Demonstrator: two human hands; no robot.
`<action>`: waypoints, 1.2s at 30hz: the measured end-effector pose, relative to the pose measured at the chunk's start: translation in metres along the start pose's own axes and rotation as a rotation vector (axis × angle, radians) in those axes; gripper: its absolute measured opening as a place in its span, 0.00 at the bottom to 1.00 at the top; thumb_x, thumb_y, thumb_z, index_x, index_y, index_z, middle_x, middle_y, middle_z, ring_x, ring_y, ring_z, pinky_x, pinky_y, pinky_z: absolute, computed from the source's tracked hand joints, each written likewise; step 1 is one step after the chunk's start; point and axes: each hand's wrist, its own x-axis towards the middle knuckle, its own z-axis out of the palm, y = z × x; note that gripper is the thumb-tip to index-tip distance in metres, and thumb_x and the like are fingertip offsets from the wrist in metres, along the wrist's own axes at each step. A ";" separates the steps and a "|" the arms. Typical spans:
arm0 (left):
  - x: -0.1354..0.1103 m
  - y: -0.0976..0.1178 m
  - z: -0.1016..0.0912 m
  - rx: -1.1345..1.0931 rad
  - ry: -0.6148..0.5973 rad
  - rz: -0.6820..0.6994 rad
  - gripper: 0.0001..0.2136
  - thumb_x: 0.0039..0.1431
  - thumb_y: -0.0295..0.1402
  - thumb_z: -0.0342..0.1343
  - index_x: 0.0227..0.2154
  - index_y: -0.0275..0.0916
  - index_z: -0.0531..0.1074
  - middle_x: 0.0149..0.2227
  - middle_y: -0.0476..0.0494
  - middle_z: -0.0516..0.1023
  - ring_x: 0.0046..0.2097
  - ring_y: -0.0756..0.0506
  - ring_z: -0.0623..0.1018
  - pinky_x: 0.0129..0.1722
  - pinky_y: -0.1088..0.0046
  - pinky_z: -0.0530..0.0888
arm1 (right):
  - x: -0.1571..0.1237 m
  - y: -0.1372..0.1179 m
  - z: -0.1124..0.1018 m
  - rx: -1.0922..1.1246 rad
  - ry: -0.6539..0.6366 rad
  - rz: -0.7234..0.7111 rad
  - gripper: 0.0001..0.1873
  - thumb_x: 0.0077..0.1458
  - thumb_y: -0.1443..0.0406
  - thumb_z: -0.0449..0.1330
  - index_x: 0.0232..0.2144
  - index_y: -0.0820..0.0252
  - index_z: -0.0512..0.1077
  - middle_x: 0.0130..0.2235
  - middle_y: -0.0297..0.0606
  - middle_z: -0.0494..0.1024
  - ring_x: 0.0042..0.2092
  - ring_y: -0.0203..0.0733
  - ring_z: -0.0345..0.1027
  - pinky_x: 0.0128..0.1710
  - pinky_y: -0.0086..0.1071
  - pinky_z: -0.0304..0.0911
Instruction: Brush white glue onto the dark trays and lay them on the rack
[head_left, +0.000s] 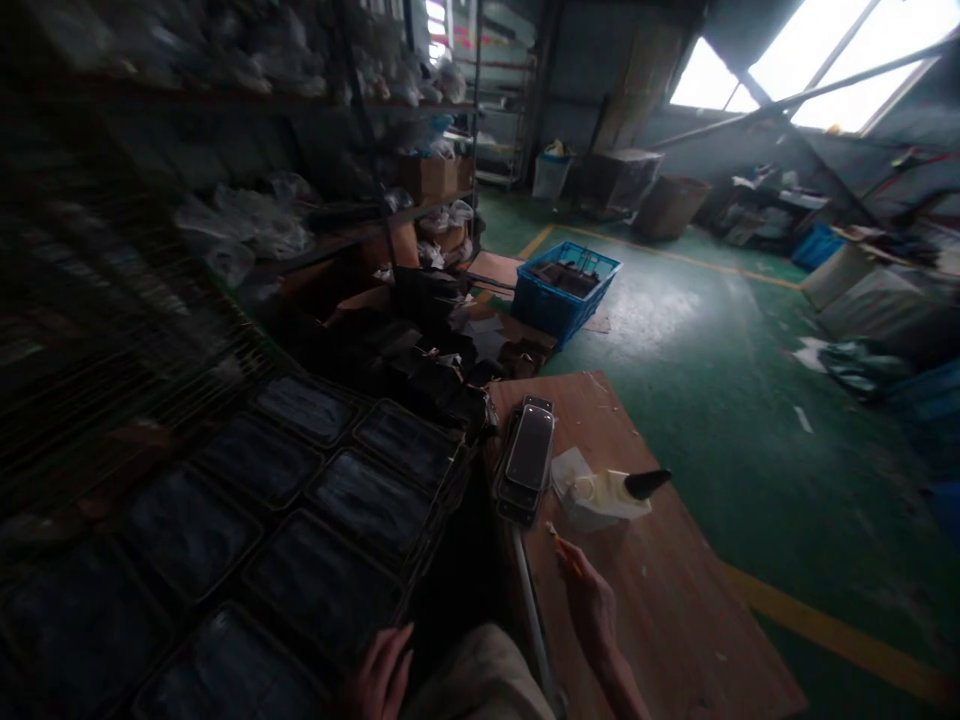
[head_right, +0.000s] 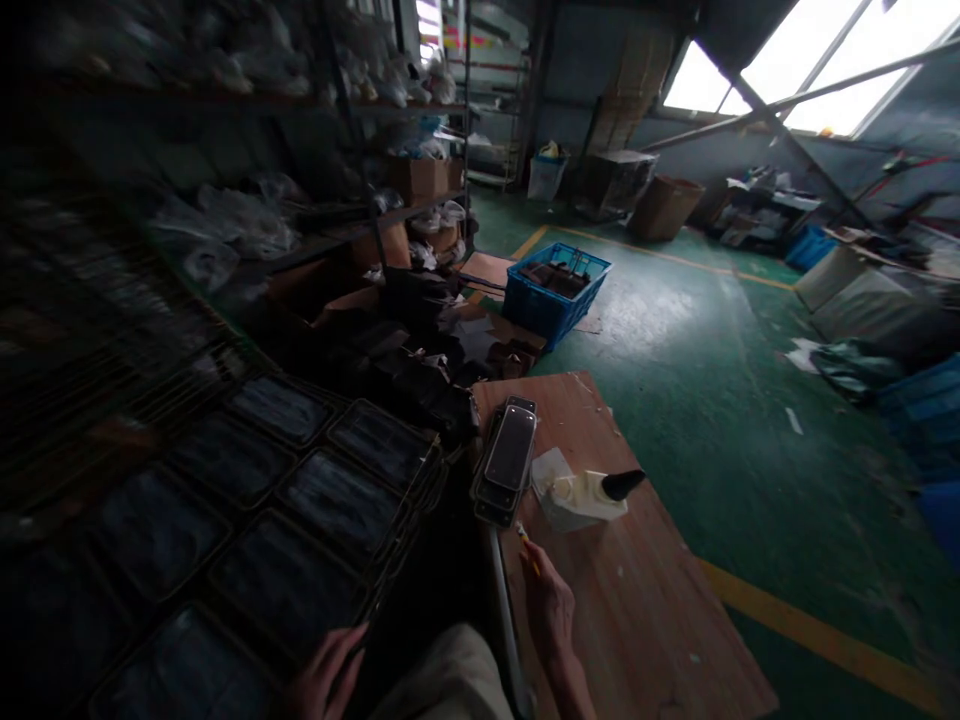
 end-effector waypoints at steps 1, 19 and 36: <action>0.028 0.011 0.018 -0.026 -0.067 -0.005 0.12 0.63 0.36 0.49 0.45 0.47 0.75 0.40 0.46 0.80 0.40 0.47 0.81 0.38 0.77 0.78 | 0.011 0.011 -0.002 0.021 0.012 0.065 0.24 0.62 0.49 0.47 0.45 0.56 0.73 0.32 0.37 0.80 0.32 0.41 0.76 0.26 0.25 0.63; 0.330 -0.009 0.338 0.103 -0.624 -0.521 0.24 0.55 0.36 0.59 0.52 0.31 0.63 0.50 0.29 0.72 0.54 0.39 0.74 0.50 0.68 0.69 | 0.168 0.146 0.042 -0.052 0.019 0.318 0.28 0.63 0.48 0.42 0.47 0.60 0.72 0.33 0.39 0.80 0.32 0.41 0.75 0.30 0.28 0.64; 0.371 -0.005 0.405 0.271 -0.583 -0.624 0.33 0.44 0.51 0.65 0.47 0.32 0.65 0.51 0.24 0.70 0.53 0.30 0.72 0.49 0.57 0.68 | 0.180 0.169 0.076 -0.296 0.060 0.343 0.29 0.64 0.50 0.39 0.47 0.60 0.73 0.39 0.44 0.81 0.35 0.44 0.76 0.30 0.29 0.63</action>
